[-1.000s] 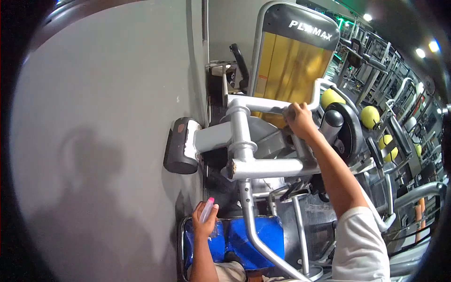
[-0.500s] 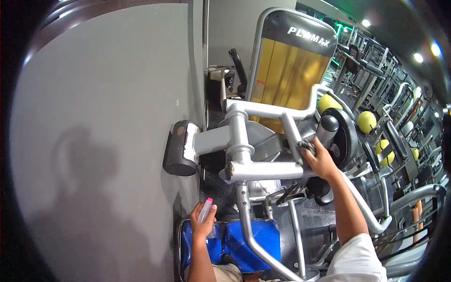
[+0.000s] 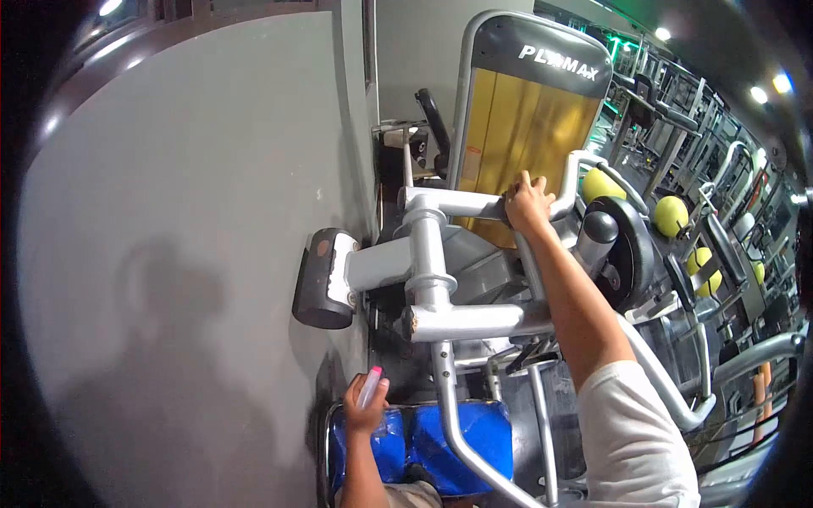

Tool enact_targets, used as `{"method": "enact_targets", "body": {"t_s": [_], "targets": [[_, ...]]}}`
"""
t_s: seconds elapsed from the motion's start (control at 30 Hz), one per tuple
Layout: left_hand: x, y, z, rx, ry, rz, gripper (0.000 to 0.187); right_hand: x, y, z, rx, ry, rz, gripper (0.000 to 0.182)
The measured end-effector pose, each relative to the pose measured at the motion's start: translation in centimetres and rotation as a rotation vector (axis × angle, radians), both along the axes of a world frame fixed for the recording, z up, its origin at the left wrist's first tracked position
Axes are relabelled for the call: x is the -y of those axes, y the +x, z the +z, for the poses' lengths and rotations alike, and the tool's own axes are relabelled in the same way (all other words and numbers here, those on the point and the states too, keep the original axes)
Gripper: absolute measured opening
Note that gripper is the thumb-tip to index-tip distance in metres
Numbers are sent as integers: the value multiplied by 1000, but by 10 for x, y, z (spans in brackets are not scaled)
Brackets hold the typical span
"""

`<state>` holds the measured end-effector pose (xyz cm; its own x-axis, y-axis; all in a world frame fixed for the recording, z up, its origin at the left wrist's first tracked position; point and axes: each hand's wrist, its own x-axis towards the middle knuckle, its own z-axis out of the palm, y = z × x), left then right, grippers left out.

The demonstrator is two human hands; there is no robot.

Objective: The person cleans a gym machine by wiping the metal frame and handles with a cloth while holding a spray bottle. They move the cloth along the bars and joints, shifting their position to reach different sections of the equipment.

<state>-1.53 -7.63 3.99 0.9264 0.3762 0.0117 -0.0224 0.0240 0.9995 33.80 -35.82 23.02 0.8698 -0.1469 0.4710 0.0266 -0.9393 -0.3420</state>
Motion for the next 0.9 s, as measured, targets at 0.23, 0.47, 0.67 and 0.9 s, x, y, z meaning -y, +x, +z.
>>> {"method": "enact_targets", "body": {"t_s": [0.23,0.47,0.67,0.9], "targets": [[-1,2,-5,37,3,10,20,26,-4,-17,188,18,218,31],[6,4,13,-28,-34,15,19,50,-160,16,-86,-13,361,36],[9,2,4,-31,27,1,22,49,-185,15,-92,-90,362,41],[2,1,1,-13,20,48,22,7,-56,-11,181,-319,406,31]]}}
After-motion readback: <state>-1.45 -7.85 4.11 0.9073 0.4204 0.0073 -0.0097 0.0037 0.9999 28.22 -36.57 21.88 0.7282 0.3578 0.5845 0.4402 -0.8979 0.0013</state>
